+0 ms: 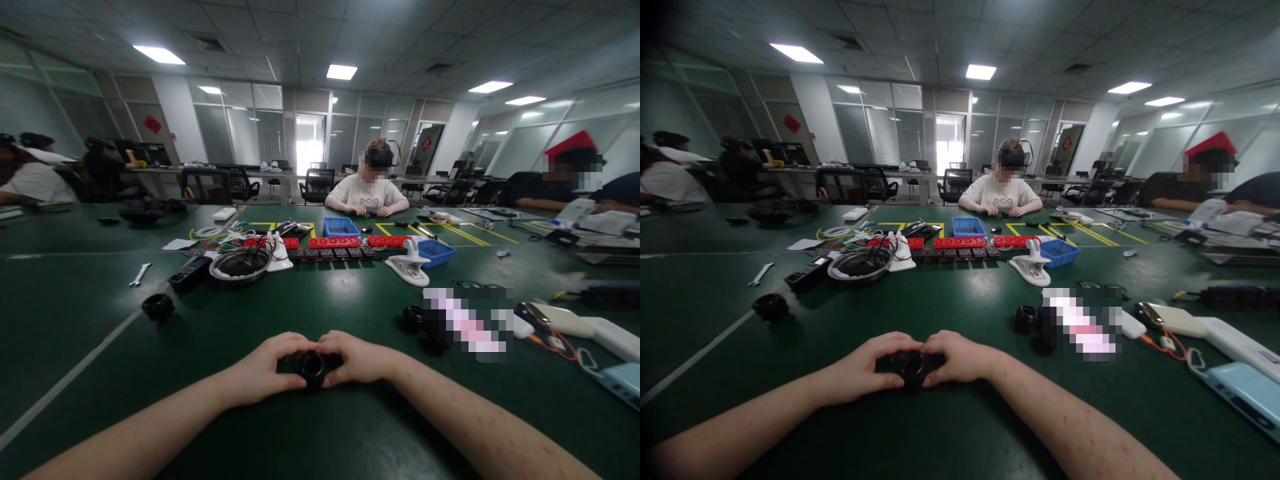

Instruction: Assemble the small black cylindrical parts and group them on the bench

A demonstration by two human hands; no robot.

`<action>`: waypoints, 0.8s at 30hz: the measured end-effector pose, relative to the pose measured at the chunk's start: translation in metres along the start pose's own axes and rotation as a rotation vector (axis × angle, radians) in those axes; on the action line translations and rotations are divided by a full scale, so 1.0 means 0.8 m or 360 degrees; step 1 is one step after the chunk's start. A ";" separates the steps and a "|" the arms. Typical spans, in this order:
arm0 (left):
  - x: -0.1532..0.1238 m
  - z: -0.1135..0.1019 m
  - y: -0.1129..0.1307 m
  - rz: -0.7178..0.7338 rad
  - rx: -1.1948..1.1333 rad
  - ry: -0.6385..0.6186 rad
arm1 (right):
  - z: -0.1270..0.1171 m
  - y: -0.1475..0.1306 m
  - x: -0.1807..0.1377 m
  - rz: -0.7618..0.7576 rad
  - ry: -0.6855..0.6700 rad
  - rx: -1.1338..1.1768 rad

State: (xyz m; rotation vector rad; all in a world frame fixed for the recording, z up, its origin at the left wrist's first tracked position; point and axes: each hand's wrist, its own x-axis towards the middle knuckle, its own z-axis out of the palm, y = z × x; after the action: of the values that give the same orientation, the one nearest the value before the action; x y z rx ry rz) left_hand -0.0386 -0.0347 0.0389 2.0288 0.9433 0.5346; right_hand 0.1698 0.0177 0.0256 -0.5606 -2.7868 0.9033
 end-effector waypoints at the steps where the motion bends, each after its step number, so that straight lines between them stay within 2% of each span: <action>1: 0.000 0.001 0.001 -0.0001 -0.0028 -0.0008 | 0.001 0.001 0.000 -0.0015 0.0009 -0.0007; 6: 0.001 0.011 -0.001 -0.0075 -0.0085 0.0014 | 0.011 -0.003 0.002 0.0089 0.0086 -0.0140; 10: 0.003 0.025 -0.009 -0.0245 -0.0017 0.0247 | 0.030 -0.016 0.007 0.0396 0.0327 -0.0461; 12: 0.004 0.030 -0.011 -0.0313 0.0032 0.0356 | 0.037 -0.022 0.009 0.0474 0.0415 -0.0616; 14: 0.004 0.032 -0.010 -0.0330 0.0085 0.0393 | 0.039 -0.025 0.010 0.0462 0.0420 -0.0648; 17: 0.002 0.027 -0.006 -0.0218 0.0126 0.0336 | 0.030 -0.025 0.005 0.0363 0.0357 -0.0500; 20: -0.002 0.018 -0.003 -0.0048 0.0100 0.0272 | 0.015 -0.016 -0.001 0.0214 0.0222 -0.0252; 24: -0.003 0.011 -0.004 -0.0015 0.0115 0.0221 | 0.003 -0.001 -0.002 0.0089 0.0079 -0.0090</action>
State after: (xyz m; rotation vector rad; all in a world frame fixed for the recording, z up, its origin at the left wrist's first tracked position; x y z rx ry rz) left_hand -0.0356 -0.0399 0.0312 2.0715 1.0681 0.6517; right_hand 0.1705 0.0149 0.0240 -0.6634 -2.7728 0.8120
